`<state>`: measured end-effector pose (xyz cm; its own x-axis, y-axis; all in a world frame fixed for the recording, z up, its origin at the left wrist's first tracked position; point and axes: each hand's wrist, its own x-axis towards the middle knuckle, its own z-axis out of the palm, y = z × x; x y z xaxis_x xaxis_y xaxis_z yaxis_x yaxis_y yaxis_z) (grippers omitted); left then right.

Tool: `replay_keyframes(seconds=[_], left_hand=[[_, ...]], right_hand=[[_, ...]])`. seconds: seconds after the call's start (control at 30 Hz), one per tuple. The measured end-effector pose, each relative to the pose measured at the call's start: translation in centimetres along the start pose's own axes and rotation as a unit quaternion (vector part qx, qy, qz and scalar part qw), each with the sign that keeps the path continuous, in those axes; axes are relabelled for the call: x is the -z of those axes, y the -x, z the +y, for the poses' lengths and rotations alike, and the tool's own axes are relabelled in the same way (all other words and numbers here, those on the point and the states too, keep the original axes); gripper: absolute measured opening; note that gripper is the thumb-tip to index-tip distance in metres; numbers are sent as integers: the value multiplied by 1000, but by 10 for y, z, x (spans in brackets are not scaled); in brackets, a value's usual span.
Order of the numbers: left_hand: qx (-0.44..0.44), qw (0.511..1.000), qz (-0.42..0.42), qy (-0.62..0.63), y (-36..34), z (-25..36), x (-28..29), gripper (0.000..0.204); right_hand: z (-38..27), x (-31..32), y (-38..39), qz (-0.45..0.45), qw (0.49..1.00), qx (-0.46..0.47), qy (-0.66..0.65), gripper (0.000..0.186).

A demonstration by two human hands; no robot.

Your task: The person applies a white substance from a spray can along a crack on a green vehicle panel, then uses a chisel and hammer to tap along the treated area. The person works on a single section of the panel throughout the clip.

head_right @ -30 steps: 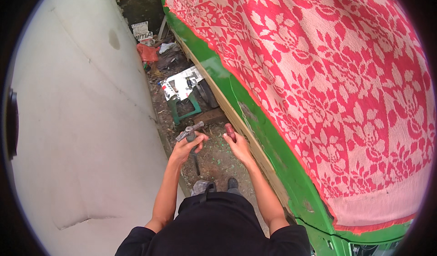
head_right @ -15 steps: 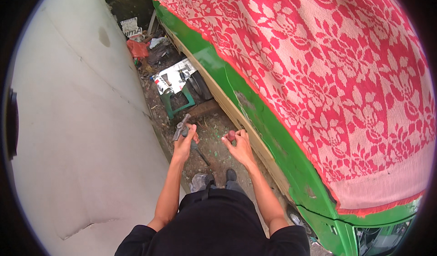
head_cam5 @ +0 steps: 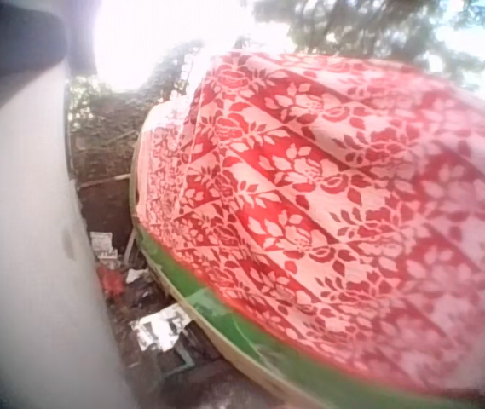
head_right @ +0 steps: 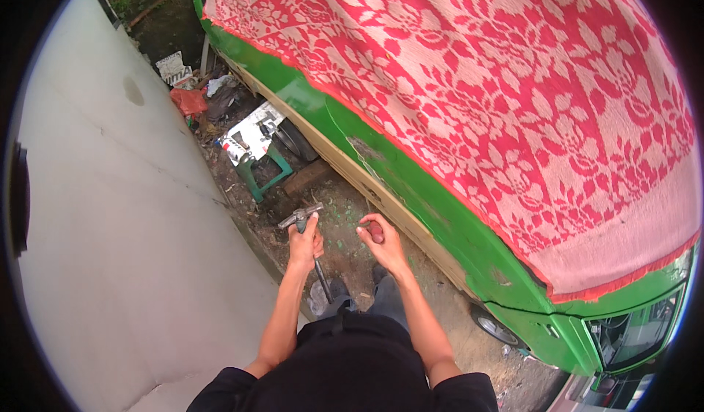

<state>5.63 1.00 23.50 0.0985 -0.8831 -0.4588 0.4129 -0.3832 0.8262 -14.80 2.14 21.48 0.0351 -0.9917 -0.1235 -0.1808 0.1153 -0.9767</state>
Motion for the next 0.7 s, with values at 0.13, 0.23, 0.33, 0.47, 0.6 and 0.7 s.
replay_keyframes(seconds=[0.13,0.23,0.33,0.47,0.6,0.7], left_hand=[[47,990,-105,88,-2,-10,1,18],[47,974,-171,141,9,-11,-10,12],[68,978,-148,128,9,-32,-21,14],[125,979,-138,86,19,-43,-43,24],[154,972,-154,84,25,-53,-69,30],[134,969,-189,88,23,-66,-84,32]], right_hand=[[6,3,7,-10,998,13,-53,24],[10,6,7,-47,996,36,-64,30],[12,2,4,-120,974,3,-190,45],[7,22,13,-150,984,69,64,59],[21,57,12,-196,970,92,112,72],[28,83,-1,-239,951,131,146,80]])
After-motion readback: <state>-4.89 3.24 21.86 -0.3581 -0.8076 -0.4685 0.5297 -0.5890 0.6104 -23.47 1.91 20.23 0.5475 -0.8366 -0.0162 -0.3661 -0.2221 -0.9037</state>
